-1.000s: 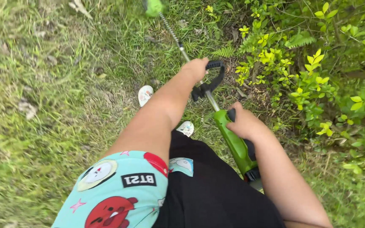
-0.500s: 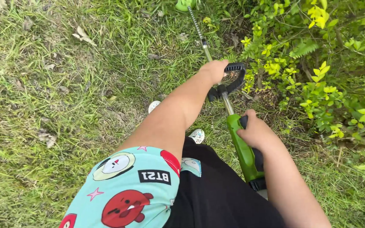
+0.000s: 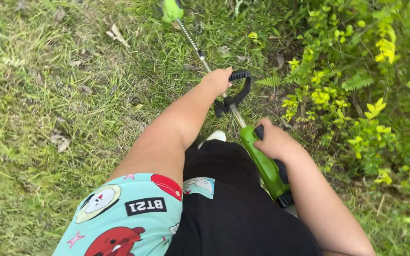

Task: Trimming grass and weeds using a string trimmer

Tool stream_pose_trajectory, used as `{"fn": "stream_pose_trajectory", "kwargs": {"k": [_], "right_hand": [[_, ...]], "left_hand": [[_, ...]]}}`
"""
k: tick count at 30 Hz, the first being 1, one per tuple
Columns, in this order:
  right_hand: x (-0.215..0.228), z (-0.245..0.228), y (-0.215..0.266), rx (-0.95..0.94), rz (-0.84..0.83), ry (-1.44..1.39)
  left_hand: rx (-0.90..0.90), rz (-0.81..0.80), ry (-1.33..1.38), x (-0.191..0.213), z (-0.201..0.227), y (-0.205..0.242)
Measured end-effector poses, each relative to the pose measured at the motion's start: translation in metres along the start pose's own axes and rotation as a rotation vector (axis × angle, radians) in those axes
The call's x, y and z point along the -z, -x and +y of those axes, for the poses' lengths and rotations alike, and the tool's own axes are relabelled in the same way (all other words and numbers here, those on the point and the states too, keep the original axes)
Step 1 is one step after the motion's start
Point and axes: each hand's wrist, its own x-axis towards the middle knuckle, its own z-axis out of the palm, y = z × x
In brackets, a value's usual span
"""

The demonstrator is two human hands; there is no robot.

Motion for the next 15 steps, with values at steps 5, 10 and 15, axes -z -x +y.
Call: {"fn": "stream_pose_trajectory", "kwargs": {"k": [5,10,15], "right_hand": [[0.013,-0.014,-0.009,0.044,-0.012,0.033],[0.032,-0.014,-0.021,0.065,-0.017,0.071],[0.059,0.004,-0.048,0.06,-0.007,0.045]], "left_hand": [[0.042,0.074,0.028,0.001,-0.025,-0.001],[0.061,0.081,-0.04,0.03,-0.014,0.002],[0.077,0.138,0.065,0.034,-0.006,-0.041]]}}
